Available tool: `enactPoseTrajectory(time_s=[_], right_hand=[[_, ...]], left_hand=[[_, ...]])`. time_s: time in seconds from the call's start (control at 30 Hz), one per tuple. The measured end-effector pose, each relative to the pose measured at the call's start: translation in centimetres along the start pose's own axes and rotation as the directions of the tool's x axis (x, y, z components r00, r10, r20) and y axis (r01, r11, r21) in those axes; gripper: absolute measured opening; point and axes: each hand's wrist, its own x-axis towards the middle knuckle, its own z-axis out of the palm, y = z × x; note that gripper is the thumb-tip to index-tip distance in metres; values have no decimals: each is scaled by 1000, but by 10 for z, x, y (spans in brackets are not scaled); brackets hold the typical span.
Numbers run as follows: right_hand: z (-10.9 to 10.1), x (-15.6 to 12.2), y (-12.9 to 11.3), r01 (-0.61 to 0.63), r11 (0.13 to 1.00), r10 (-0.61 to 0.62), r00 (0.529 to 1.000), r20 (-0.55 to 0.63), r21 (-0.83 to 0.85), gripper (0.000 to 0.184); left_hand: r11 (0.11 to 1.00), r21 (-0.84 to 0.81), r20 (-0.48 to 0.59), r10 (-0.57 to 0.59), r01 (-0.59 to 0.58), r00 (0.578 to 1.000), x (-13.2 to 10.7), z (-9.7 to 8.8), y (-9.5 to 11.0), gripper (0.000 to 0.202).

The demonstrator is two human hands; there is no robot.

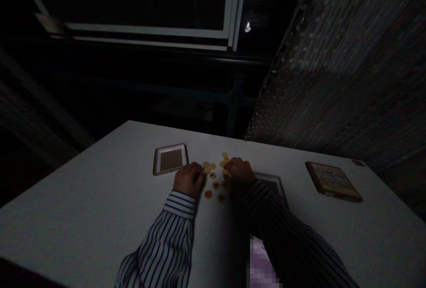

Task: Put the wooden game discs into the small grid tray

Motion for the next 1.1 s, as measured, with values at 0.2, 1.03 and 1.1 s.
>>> enactPoseTrajectory(time_s=[0.2, 1.03, 1.1], right_hand=[[-1, 3, 0, 30, 991, -17, 995, -98, 130, 30], [-6, 10, -10, -41, 295, -70, 995, 65, 955, 31], [-4, 11, -10, -62, 265, -71, 994, 83, 962, 31]], left_hand=[[1000, 23, -26, 20, -19, 999, 0, -1, 4, 30], [981, -120, -64, 147, -154, 987, 1, -4, 31, 29], [981, -114, -72, 153, -160, 986, 1, -4, 31, 28]])
